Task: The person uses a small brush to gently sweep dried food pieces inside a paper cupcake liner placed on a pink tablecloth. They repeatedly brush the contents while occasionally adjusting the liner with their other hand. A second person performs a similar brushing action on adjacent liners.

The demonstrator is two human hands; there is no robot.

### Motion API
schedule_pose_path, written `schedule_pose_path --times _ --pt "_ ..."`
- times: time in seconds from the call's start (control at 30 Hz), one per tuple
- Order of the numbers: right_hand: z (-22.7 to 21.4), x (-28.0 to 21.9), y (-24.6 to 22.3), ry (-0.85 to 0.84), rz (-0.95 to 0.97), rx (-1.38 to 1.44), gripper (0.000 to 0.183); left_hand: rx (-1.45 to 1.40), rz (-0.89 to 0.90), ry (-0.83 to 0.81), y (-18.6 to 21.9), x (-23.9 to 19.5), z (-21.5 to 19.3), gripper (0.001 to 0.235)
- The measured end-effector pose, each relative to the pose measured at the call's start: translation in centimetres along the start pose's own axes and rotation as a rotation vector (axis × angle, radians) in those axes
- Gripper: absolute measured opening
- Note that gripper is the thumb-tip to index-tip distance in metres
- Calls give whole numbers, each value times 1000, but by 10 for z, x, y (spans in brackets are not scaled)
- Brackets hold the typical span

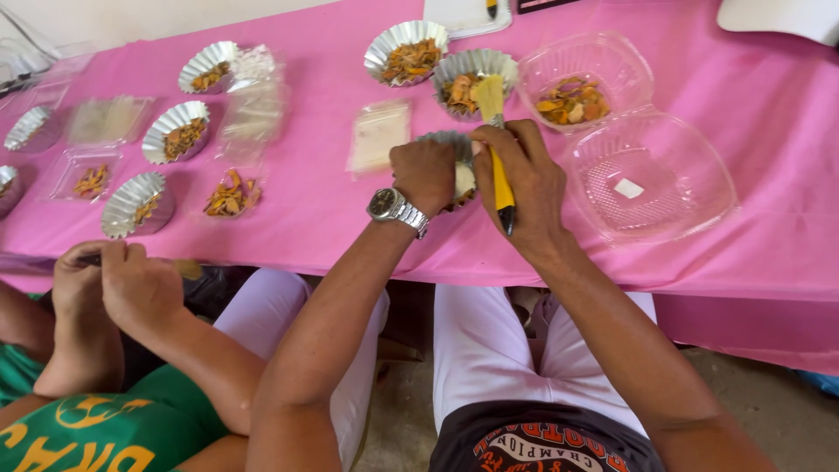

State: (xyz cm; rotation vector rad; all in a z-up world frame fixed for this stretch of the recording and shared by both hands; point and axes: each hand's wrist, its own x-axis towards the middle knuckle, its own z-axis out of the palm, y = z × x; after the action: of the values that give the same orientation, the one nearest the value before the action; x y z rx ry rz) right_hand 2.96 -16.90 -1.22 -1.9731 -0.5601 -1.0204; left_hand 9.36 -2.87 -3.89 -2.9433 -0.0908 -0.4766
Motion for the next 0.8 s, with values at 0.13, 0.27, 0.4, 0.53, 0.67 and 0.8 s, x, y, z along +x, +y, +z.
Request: schedule_pose_path --times 0.13,0.27,0.4,0.53,0.67,0.8 --pt "-3 3 -4 14 -47 37 23 -62 78 -111 -14 10 -20 18" --pt "-11 8 -12 2 -99 208 26 -533 71 -165 -25 15 -43 12" --pt "-8 4 -6 -33 -139 387 38 -1261 -86 -249 -30 2 -71 9" --pt "-13 3 -15 -71 -224 259 29 -1401 -171 -306 -32 -5 -89 13" --pt "-16 3 -20 -112 -250 316 26 -1579 -195 -238 -34 -4 -77 14" --pt "-15 1 -20 -107 -208 336 22 -1658 -161 -223 -34 -3 -70 16"
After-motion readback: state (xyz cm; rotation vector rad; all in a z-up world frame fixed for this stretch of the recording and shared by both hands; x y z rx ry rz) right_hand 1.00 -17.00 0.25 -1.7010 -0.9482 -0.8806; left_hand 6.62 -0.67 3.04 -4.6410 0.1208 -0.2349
